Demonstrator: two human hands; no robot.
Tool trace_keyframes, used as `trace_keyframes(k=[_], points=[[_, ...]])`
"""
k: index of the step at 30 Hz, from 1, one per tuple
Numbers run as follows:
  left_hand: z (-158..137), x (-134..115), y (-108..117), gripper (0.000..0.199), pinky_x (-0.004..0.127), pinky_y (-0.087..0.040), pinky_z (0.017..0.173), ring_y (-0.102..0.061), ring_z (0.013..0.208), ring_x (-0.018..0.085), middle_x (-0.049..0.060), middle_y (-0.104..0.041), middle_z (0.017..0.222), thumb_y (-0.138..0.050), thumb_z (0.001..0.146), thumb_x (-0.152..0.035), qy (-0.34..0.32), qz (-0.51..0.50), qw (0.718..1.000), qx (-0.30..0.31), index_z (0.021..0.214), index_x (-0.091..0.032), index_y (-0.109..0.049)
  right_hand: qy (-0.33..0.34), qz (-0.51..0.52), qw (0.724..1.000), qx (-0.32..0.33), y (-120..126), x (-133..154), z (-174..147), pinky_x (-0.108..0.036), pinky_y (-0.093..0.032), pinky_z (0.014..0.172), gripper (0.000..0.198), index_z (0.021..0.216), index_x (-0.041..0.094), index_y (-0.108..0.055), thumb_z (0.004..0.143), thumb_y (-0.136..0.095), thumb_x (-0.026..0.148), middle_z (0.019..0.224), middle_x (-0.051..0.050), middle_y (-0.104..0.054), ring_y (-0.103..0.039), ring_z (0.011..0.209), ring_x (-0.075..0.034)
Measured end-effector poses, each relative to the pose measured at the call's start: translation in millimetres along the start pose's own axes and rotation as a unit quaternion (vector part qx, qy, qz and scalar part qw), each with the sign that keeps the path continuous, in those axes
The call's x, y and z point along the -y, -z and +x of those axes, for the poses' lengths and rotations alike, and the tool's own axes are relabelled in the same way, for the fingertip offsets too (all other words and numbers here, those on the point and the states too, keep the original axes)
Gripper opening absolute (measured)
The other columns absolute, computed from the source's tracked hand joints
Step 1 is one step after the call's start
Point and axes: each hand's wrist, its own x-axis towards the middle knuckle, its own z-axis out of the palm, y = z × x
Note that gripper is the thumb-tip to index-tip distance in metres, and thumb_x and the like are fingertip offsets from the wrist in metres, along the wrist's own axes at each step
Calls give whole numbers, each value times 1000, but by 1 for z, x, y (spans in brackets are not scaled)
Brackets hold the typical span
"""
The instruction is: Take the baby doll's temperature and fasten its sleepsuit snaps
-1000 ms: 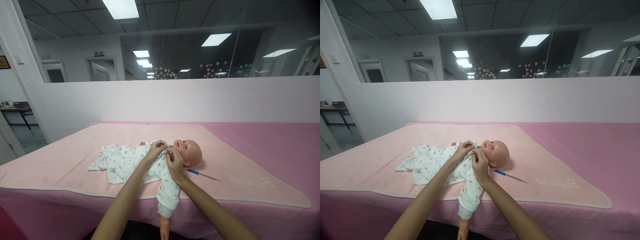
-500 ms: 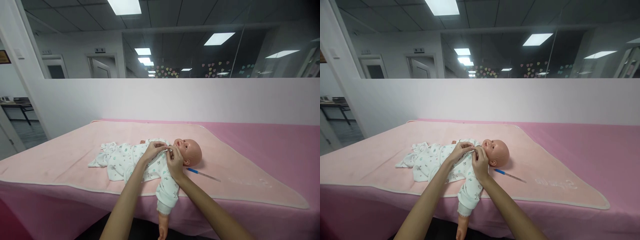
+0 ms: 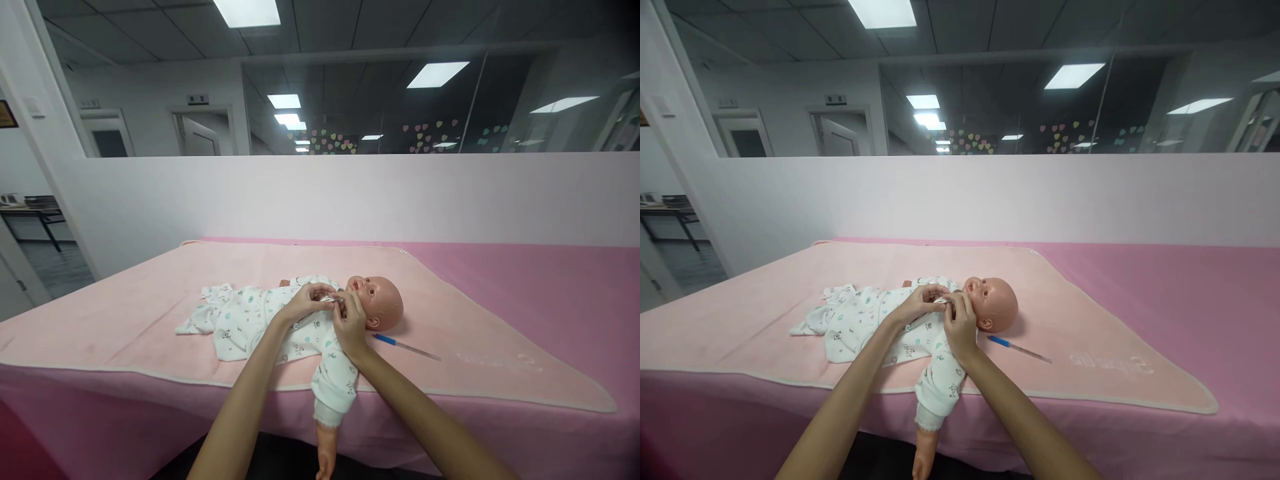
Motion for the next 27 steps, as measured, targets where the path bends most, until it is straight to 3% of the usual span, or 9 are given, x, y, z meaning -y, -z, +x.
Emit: trace_keyframes(k=[4,14,27], points=[[0,2,-1,32,25,-42,71,-55,78,14,6,-61,84,-70,62,-23,-13,1,1000,-10,91,-13,-63,11,1,1000,-3,-1,-2,0,-31,-45,71,19,88,20,-55,83,-37,15,83,-5,-54,-53,79,-17],[-3,4,-7,24,23,-44,64,-56,68,12,3,-62,69,-71,61,-29,-24,-20,993,-109,77,-12,-64,26,-11,1000,11,-4,-5,0,-27,-44,63,17,86,19,-56,81,-40,13,82,-4,-57,-52,71,-14],[-2,10,-4,27,28,-48,71,-61,74,16,8,-67,80,-70,62,-28,-12,-14,992,-128,83,-11,-68,12,-41,999,4,-7,-9,-1,-26,-43,63,16,90,18,-54,80,-42,15,82,-3,-58,-51,64,-13]])
